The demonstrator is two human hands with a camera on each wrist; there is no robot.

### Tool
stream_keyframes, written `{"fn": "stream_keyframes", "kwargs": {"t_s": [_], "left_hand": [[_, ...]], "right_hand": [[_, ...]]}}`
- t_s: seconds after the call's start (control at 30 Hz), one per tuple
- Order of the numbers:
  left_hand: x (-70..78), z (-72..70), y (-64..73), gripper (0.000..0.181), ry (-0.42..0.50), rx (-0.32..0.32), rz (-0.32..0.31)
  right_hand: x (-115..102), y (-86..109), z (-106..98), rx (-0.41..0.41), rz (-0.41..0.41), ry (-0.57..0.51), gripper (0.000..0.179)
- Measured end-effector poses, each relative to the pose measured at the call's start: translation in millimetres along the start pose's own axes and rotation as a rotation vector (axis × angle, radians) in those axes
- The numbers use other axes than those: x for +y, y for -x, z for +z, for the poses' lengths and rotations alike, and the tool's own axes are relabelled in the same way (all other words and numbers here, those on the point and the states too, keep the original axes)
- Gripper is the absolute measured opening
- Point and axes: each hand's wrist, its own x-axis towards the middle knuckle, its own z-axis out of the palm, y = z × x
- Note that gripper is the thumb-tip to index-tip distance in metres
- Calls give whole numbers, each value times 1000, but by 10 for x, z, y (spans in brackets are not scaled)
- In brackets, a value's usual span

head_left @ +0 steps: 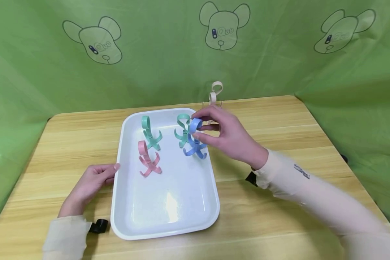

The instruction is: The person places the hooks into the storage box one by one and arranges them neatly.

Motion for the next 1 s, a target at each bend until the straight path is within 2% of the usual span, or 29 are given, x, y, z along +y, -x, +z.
{"fn": "stream_keyframes", "kwargs": {"t_s": [0.3, 0.53, 1.0], "left_hand": [[34, 13, 15, 51, 6, 4, 6], [41, -7, 13, 52, 4, 1, -3], [44, -12, 10, 52, 3, -21, -1]], "right_hand": [[84, -12, 124, -82, 63, -6, 35], [142, -25, 198, -104, 69, -7, 33], [272, 14, 307, -165, 163, 30, 35]]}}
